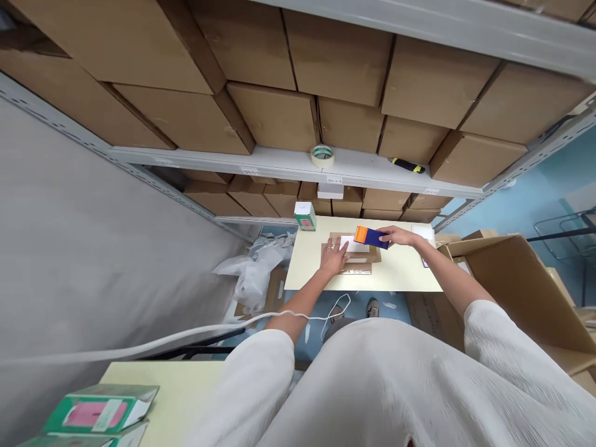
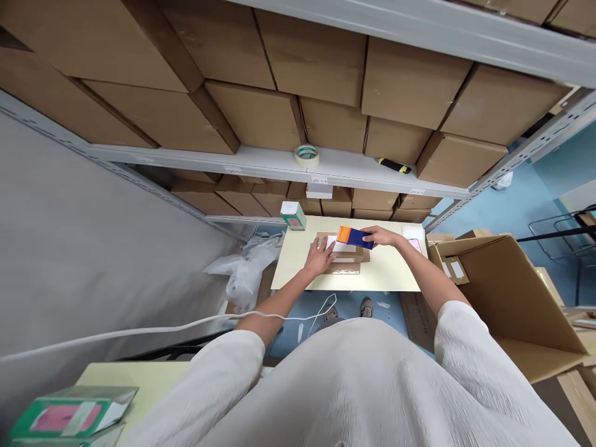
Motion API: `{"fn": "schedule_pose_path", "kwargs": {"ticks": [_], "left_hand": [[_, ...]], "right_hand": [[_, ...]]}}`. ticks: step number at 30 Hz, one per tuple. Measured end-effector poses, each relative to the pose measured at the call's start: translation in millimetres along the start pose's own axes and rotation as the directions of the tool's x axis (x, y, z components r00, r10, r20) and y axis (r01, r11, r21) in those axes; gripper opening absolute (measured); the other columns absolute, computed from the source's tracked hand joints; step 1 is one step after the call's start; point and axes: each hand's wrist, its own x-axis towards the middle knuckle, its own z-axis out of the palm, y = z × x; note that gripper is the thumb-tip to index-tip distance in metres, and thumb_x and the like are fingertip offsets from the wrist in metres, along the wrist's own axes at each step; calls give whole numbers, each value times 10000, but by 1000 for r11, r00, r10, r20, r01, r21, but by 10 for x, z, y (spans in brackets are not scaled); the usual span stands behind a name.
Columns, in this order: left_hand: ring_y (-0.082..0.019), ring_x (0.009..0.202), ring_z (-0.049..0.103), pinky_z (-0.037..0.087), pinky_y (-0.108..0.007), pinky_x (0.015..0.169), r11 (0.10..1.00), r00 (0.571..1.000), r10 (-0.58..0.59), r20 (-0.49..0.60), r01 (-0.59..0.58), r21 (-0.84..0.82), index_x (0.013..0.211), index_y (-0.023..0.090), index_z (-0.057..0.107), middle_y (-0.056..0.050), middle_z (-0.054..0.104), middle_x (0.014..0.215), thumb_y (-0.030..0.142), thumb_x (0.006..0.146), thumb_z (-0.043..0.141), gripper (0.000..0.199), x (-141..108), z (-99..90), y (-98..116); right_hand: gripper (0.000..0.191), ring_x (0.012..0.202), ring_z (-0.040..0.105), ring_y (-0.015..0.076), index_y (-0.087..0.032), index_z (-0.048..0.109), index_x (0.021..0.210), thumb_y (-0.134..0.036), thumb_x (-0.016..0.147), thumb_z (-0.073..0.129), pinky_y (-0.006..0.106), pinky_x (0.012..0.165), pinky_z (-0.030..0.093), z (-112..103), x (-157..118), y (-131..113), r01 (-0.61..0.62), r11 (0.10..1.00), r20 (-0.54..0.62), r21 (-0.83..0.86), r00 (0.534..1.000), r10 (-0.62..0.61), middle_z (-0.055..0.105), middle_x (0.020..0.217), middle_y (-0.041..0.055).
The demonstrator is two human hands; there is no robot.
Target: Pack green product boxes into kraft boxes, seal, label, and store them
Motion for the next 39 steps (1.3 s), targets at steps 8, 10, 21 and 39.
{"fn": "schedule_pose_path", "kwargs": {"ticks": [8, 10, 21, 39], "left_hand": [[-422, 1678, 221, 329, -634, 1302, 997, 997, 66, -34, -67, -37, 1642, 222, 530, -115, 346, 1797, 354, 1063, 509, 594, -67, 42, -223], [-402, 1680, 230, 314, -619, 1316, 996, 997, 71, -39, -73, -55, 1639, 230, 530, -108, 362, 1791, 337, 1056, 524, 593, -67, 55, -260], [-405, 1696, 172, 302, -615, 1320, 992, 997, 75, -12, -76, -102, 1651, 207, 499, -125, 334, 1802, 309, 1050, 524, 611, -52, 70, -299], [-347, 1453, 574, 424, -544, 1245, 920, 989, -111, -97, 66, -385, 1373, 224, 716, -153, 669, 1514, 255, 995, 574, 405, 12, -418, -101]], "right_hand": [[432, 1082, 728, 269, -246, 768, 1345, -332, 929, 690, 325, 885, 615, 249, 303, -206, 1, 907, 24, -421, 1000, 10, 769, 1338, 76], [448, 1183, 704, 290, -237, 717, 1398, -325, 974, 602, 352, 966, 591, 282, 300, -190, 31, 862, -18, -505, 999, -46, 734, 1416, 87], [501, 936, 686, 253, -203, 599, 1204, -320, 780, 841, 310, 778, 529, 410, 301, -25, 32, 727, -126, -686, 979, -162, 746, 1167, 107], [442, 906, 620, 252, -215, 588, 1031, -404, 725, 846, 327, 786, 498, 365, 365, 322, 116, 707, -179, -698, 927, -329, 686, 1060, 88]]}}
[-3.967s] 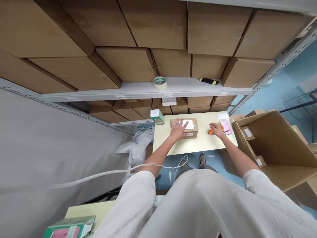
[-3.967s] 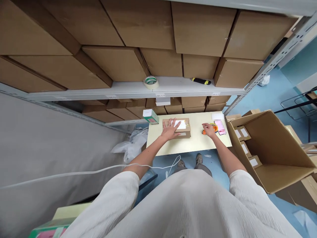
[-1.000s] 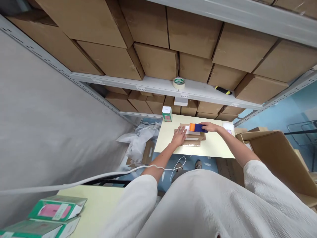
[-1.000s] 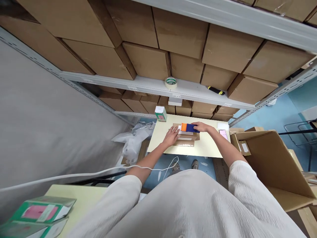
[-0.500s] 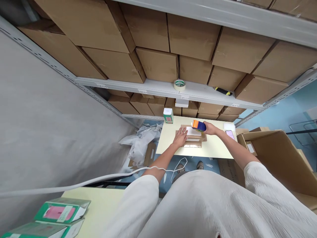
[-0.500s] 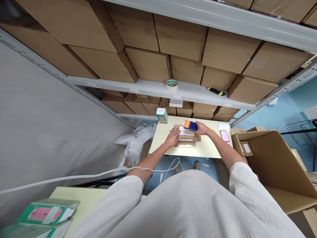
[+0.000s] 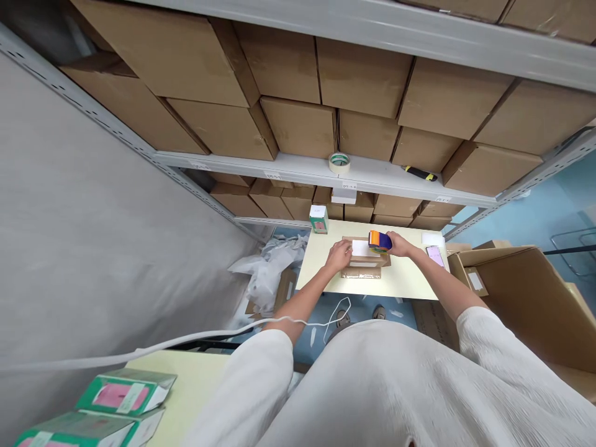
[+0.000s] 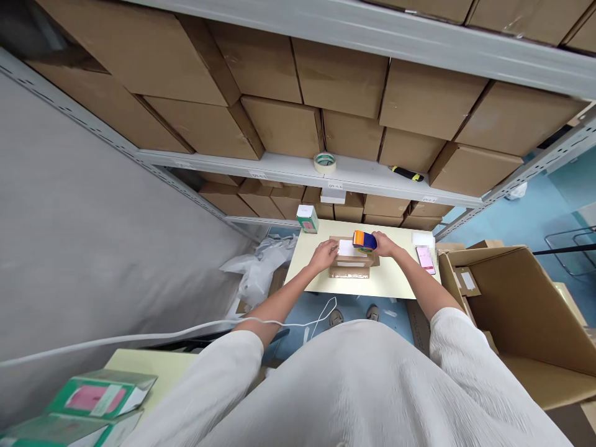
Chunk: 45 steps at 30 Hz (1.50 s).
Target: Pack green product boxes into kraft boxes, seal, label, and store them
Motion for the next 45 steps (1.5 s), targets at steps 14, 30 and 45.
{"fn": "schedule_pose_path", "kwargs": {"ticks": [14, 30, 45], "left_hand": [[-217, 855, 771, 590, -318, 771, 679, 949, -314, 42, 255, -689, 1064, 211, 673, -41, 778, 852, 300, 847, 846, 292, 315, 36, 728], [-222, 917, 799, 589, -312, 778, 517, 894, -420, 156, 377, -768, 1084, 193, 654, -96, 809, 983, 173, 759, 910, 415, 330, -47, 724], [-180, 761, 732, 533, -275, 722, 722, 885, -459, -76, 322, -612, 1052, 235, 602, 24, 730, 751, 132, 670, 844, 464, 348, -17, 461]], "right_hand": [[416, 976, 672, 268, -207, 620, 1124, -360, 802, 835, 316, 831, 503, -73, -22, -171, -26, 995, 69, -97, 997, 33, 719, 1143, 110], [403, 955, 662, 252, -216, 587, 1126, -343, 839, 841, 297, 788, 494, -117, -52, -294, -72, 993, 104, -97, 991, 82, 719, 1131, 104], [384, 949, 661, 258, -220, 618, 1126, -299, 813, 827, 304, 788, 481, -146, -25, -450, -37, 990, 130, -135, 990, 55, 737, 1094, 101]]}}
